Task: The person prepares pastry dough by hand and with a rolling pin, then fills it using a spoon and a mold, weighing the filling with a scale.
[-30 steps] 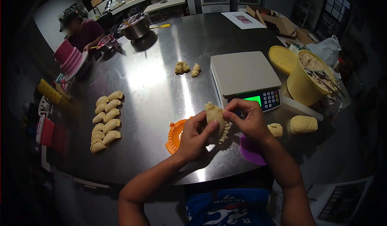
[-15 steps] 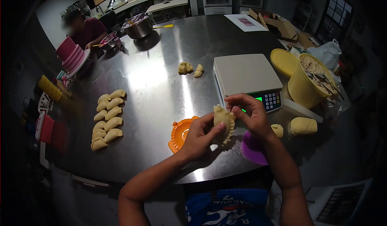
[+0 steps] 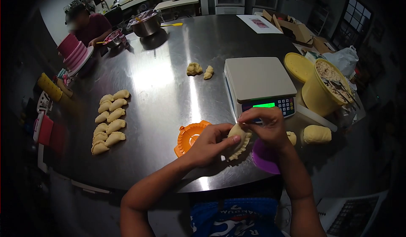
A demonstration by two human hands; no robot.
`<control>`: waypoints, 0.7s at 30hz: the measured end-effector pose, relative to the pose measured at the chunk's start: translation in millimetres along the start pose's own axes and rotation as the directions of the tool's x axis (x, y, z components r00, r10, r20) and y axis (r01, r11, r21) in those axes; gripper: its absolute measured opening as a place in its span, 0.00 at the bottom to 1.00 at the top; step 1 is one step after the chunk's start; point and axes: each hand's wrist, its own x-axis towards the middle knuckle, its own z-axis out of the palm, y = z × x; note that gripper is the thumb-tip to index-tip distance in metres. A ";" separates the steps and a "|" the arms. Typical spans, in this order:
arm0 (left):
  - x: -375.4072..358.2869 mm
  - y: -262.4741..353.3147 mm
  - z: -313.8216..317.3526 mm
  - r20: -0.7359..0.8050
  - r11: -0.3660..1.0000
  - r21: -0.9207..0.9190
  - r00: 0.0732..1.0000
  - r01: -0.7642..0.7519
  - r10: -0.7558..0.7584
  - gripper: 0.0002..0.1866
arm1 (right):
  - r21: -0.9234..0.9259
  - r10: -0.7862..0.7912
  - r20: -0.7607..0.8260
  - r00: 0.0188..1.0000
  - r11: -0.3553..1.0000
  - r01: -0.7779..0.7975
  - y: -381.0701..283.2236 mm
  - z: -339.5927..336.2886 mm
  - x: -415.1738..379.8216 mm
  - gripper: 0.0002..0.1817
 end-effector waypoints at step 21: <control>-1.5 -2.4 -0.4 -0.047 0.996 0.072 0.997 -0.061 0.065 0.20 | 0.063 0.149 0.063 0.987 0.986 -0.153 -1.9 1.5 1.2 0.08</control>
